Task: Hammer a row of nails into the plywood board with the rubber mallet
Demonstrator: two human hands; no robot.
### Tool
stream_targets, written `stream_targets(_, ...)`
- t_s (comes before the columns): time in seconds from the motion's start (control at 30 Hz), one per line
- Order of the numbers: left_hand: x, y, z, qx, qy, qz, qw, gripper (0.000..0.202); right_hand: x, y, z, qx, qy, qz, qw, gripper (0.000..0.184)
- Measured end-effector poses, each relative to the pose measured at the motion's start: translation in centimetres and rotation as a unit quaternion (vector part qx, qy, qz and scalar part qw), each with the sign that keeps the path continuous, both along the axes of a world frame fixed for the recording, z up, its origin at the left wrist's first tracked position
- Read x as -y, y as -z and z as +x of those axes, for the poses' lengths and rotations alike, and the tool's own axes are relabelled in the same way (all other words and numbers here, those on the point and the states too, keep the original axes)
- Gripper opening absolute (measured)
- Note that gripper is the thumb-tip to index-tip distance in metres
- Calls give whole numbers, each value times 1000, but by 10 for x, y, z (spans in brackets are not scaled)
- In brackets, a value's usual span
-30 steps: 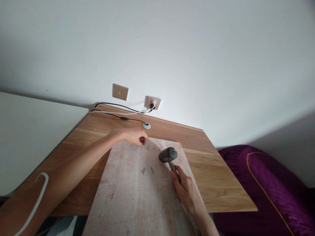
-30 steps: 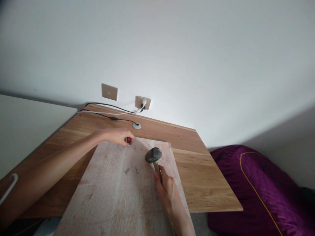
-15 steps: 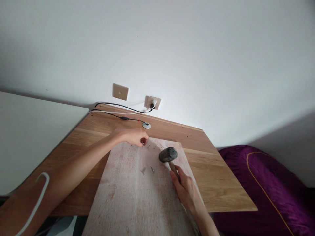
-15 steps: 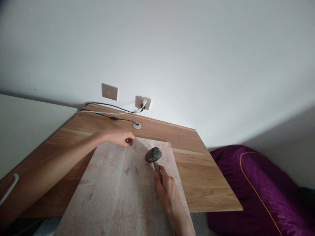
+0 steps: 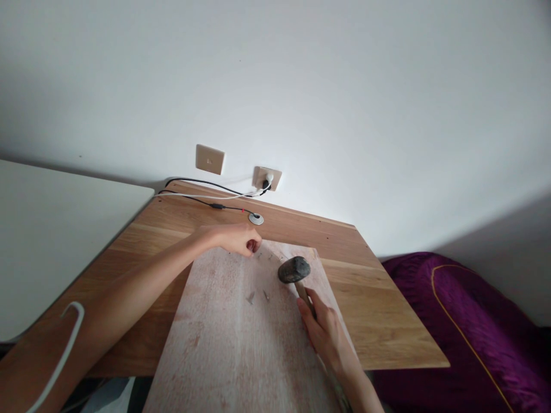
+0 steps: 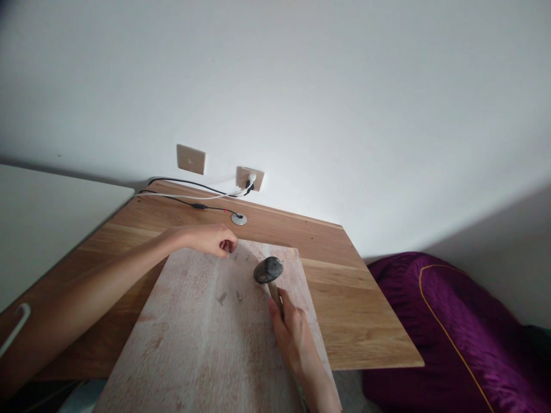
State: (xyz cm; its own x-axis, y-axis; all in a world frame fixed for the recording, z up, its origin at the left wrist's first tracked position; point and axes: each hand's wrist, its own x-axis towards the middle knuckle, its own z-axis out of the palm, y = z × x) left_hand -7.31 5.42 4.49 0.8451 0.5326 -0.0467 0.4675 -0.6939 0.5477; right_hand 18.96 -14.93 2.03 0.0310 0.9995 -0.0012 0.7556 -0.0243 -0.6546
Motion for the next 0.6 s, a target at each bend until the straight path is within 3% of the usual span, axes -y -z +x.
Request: stream_targets(0.6,-5,4,-2,37,-6,-13,999,13,1,2,1,9,0,-1,1000,47)
